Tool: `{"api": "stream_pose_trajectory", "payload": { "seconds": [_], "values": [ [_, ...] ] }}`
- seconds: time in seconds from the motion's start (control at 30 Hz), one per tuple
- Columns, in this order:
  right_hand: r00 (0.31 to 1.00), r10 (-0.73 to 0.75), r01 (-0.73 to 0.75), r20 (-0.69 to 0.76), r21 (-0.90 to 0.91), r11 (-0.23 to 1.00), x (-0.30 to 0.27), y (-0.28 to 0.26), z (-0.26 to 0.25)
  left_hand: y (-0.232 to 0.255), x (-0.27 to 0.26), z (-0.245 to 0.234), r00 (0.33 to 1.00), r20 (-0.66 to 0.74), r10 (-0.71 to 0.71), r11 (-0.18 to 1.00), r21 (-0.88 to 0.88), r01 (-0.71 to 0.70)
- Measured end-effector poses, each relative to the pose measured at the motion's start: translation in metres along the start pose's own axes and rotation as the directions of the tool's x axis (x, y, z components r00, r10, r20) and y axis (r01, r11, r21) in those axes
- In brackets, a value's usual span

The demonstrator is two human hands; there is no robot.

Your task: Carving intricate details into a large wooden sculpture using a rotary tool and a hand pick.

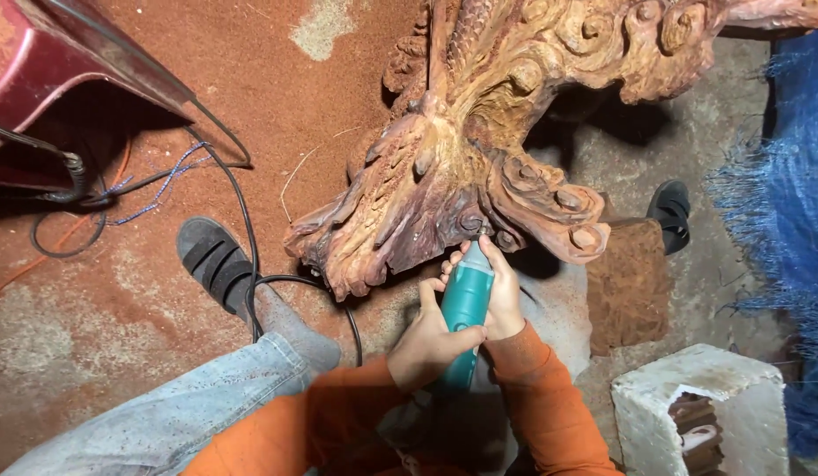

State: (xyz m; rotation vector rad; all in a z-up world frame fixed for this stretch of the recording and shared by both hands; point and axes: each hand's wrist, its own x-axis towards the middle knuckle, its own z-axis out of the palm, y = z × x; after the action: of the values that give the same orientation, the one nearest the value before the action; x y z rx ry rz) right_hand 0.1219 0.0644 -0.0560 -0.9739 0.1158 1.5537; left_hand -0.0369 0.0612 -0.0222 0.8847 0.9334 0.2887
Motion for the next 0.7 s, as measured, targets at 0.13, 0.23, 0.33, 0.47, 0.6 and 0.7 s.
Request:
{"api": "stream_pose_trajectory", "payload": {
  "seconds": [0.13, 0.23, 0.33, 0.47, 0.6, 0.7],
  "values": [
    [1.000, 0.006, -0.005, -0.009, 0.014, 1.000, -0.005, 0.000, 0.002, -0.004, -0.001, 0.003, 0.999, 0.002, 0.035, 0.999, -0.033, -0.035],
    [1.000, -0.004, 0.004, -0.021, 0.022, 1.000, -0.006, 0.000, 0.000, -0.004, -0.002, 0.003, 1.000, 0.006, 0.021, 0.998, 0.054, -0.021],
    [0.998, -0.038, 0.036, -0.049, -0.048, 0.998, -0.008, 0.000, -0.002, -0.001, -0.005, 0.004, 0.998, 0.024, 0.057, 0.998, 0.000, -0.057],
    [0.998, -0.043, 0.041, -0.047, -0.035, 0.999, -0.010, 0.001, -0.003, 0.001, -0.007, 0.005, 0.998, 0.037, 0.051, 0.998, 0.025, -0.052],
    [0.997, -0.049, 0.048, -0.057, -0.012, 0.999, -0.014, 0.002, -0.001, 0.002, -0.008, 0.005, 0.999, 0.043, 0.013, 0.996, 0.088, -0.017],
    [0.998, -0.054, 0.054, -0.024, -0.001, 0.999, -0.015, 0.004, -0.008, -0.004, -0.009, 0.004, 0.996, 0.071, 0.054, 0.996, 0.060, -0.058]
  ]
}}
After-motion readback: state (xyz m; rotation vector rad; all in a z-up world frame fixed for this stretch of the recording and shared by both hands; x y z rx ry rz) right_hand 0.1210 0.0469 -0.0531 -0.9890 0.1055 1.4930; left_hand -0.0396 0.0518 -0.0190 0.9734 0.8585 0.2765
